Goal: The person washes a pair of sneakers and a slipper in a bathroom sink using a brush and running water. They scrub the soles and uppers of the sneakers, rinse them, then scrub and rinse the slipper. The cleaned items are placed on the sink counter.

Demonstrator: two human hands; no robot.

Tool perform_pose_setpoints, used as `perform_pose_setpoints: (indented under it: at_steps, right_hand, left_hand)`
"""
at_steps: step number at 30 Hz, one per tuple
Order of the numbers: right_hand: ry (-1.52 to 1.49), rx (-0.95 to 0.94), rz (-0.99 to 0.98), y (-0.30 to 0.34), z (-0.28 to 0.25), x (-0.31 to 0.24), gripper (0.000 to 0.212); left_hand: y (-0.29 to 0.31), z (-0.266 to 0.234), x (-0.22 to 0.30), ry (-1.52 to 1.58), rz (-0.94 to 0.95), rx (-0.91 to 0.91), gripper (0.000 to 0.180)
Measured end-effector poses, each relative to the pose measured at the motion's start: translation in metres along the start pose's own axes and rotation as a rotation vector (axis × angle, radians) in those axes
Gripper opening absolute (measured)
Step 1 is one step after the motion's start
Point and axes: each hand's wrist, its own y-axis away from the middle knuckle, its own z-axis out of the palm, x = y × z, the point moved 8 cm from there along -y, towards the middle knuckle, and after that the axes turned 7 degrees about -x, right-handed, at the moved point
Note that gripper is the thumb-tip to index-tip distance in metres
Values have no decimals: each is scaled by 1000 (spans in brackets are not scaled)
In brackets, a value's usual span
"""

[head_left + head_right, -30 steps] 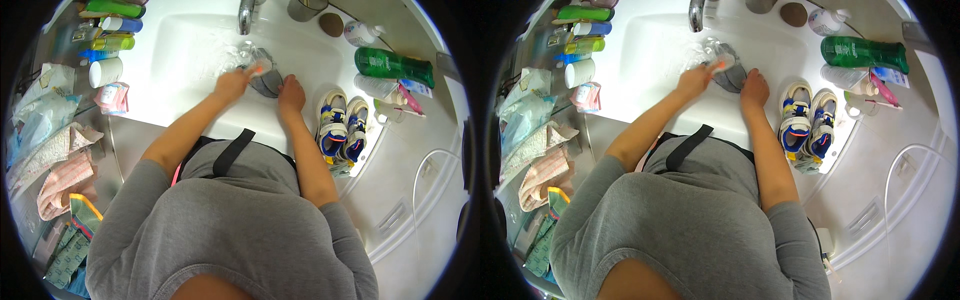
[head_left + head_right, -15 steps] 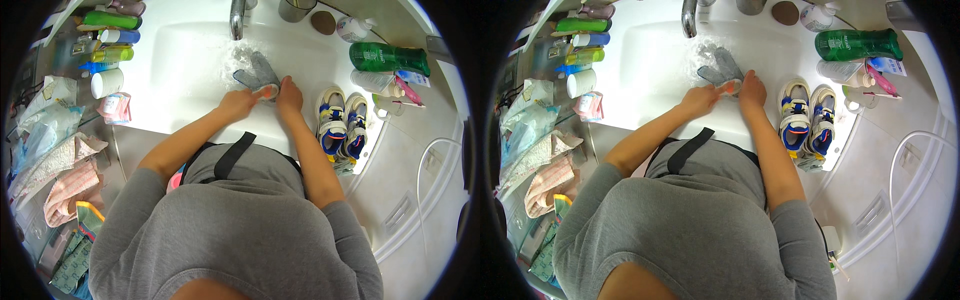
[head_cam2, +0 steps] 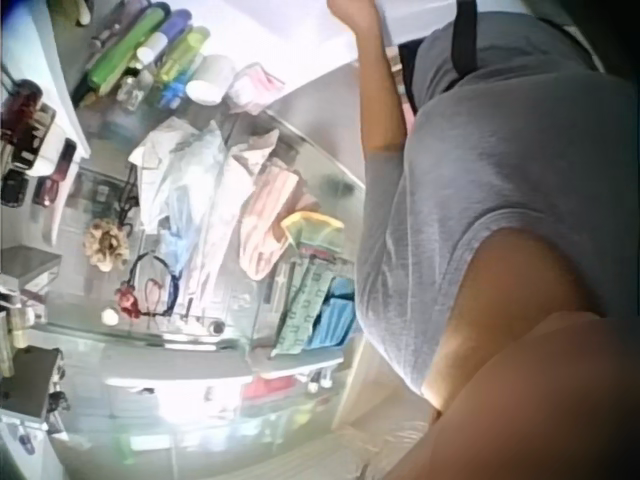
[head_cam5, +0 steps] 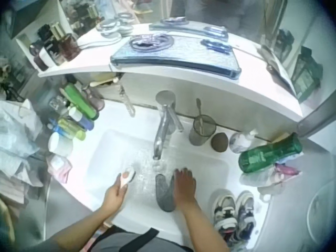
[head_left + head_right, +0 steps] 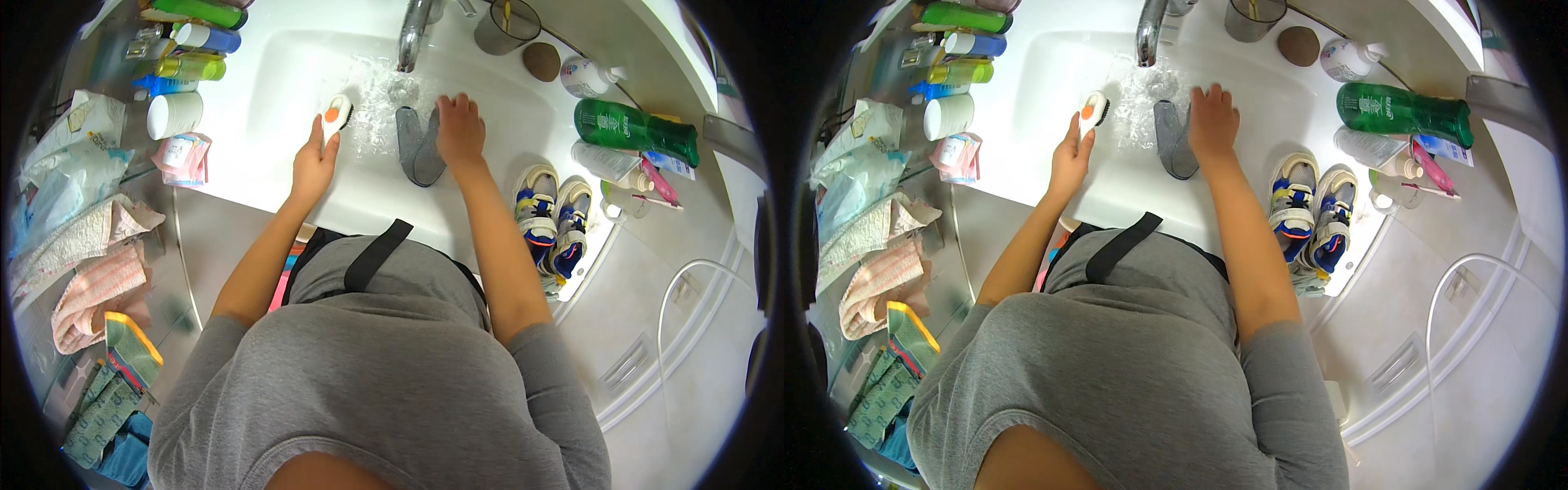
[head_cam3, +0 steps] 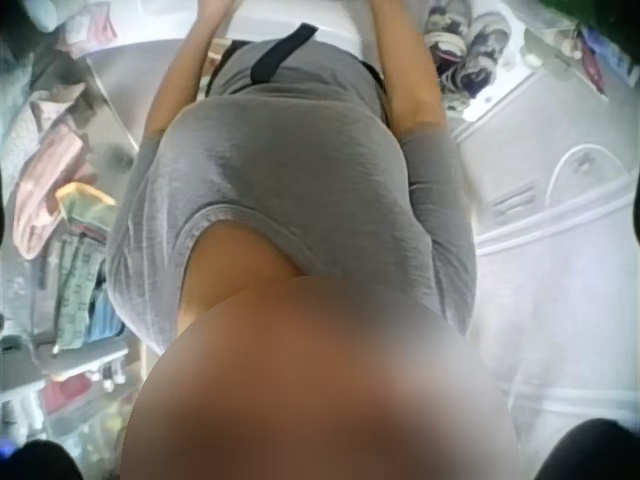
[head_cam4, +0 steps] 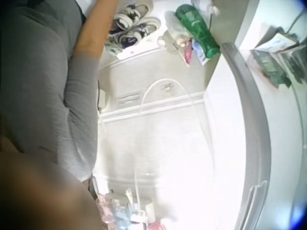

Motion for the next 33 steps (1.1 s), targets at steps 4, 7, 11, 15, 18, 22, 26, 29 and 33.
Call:
perform_pose_setpoints:
  at_steps: [4,7,11,15,18,22,26,29,33]
  right_hand:
    - [-60,-36,-165,-37,15,9,29]
    - [-224,-494,-130,-50,51,28,31]
    - [-289,-454,-445,-39,19,-17,25]
    - [-369,-385,-630,-50,24,-52,24]
    - [-344,-718,-529,-61,65,-52,31]
    - [-478,-661,-509,-55,58,-58,44]
    - [-435,-613,-445,-55,59,-58,43]
    - [-317,-359,-324,-67,51,-35,38]
    - [-328,-26,43,-53,30,25,23]
  left_hand:
    - [-6,11,-15,185,18,39,72]
    - [-7,19,-10,259,112,58,71]
    - [-2,28,-4,155,20,-4,64]
    - [-4,26,-1,203,-28,-53,61]
    - [-5,23,-2,183,0,-20,61]
    - [-5,23,-9,235,17,15,60]
    - [-9,28,-11,238,57,17,58]
    - [-10,27,-9,225,80,35,59]
    - [-14,31,-26,248,171,137,63]
